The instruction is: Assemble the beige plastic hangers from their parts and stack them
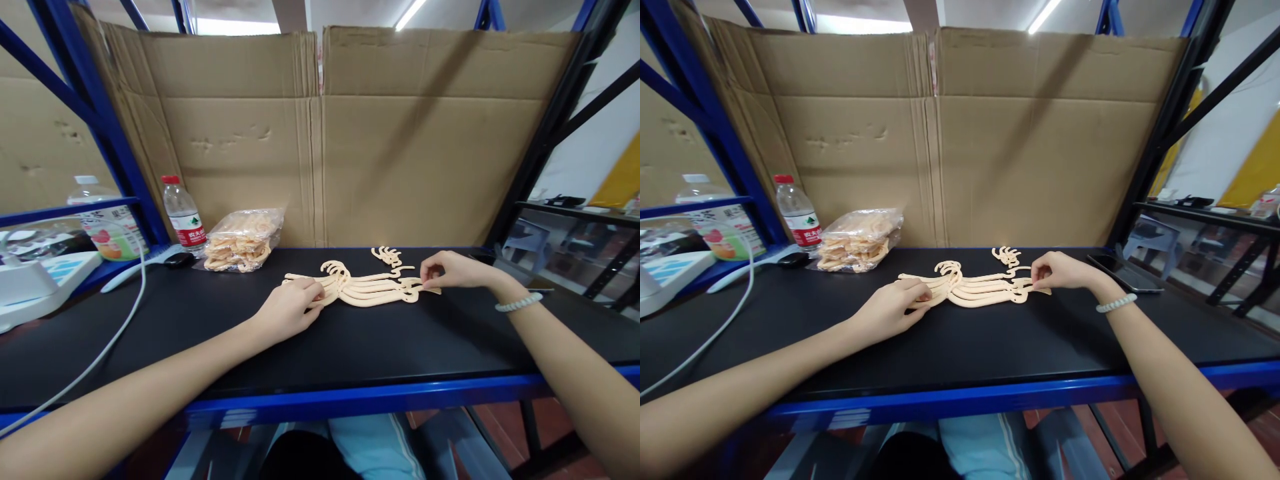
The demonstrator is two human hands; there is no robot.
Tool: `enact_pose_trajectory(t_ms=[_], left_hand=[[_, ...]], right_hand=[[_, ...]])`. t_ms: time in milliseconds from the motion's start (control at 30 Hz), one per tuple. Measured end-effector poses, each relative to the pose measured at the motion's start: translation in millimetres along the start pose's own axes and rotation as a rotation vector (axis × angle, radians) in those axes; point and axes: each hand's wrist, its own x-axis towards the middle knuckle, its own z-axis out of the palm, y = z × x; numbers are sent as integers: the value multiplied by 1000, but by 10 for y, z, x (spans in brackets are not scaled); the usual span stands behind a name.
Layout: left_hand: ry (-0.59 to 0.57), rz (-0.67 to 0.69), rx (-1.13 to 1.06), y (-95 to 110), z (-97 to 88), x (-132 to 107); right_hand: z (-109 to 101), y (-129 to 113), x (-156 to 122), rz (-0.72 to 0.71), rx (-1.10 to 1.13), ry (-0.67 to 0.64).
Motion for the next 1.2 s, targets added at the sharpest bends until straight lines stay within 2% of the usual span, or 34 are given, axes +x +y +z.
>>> enact_pose_trajectory(t_ms=[67,133,200,233,267,333,433,500,600,867,1033,1200], left_hand=[[20,0,24,9,8,3],[44,15,27,31,15,6],[70,23,4,58,25,7],[81,21,-12,72,33,5],[87,15,-23,84,43,2],[57,-8,-19,102,68,-6],[-119,-75,15,108,103,-13],[-241,-110,21,97,115,-1],[-308,-112,14,55,124,53],[-316,-84,-8,-122,238,362],[-326,-107,-11,-119,310,558],[-327,-138,17,-120,383,606]], right_hand=[[24,-26,34,-3,-45,97],[103,-92,91,-22,-76,267],[255,-201,151,-52,-73,426],[356,-266,176,-78,-62,464],[465,-333,194,-112,-66,463],[682,-451,210,-183,-139,364],[900,-546,211,-182,-225,205],[948,-557,219,-151,-251,172],[934,-533,265,-117,-283,174],[883,-283,530,-82,-355,182],[785,-127,632,-91,-381,176],[745,-87,661,-60,-439,153]])
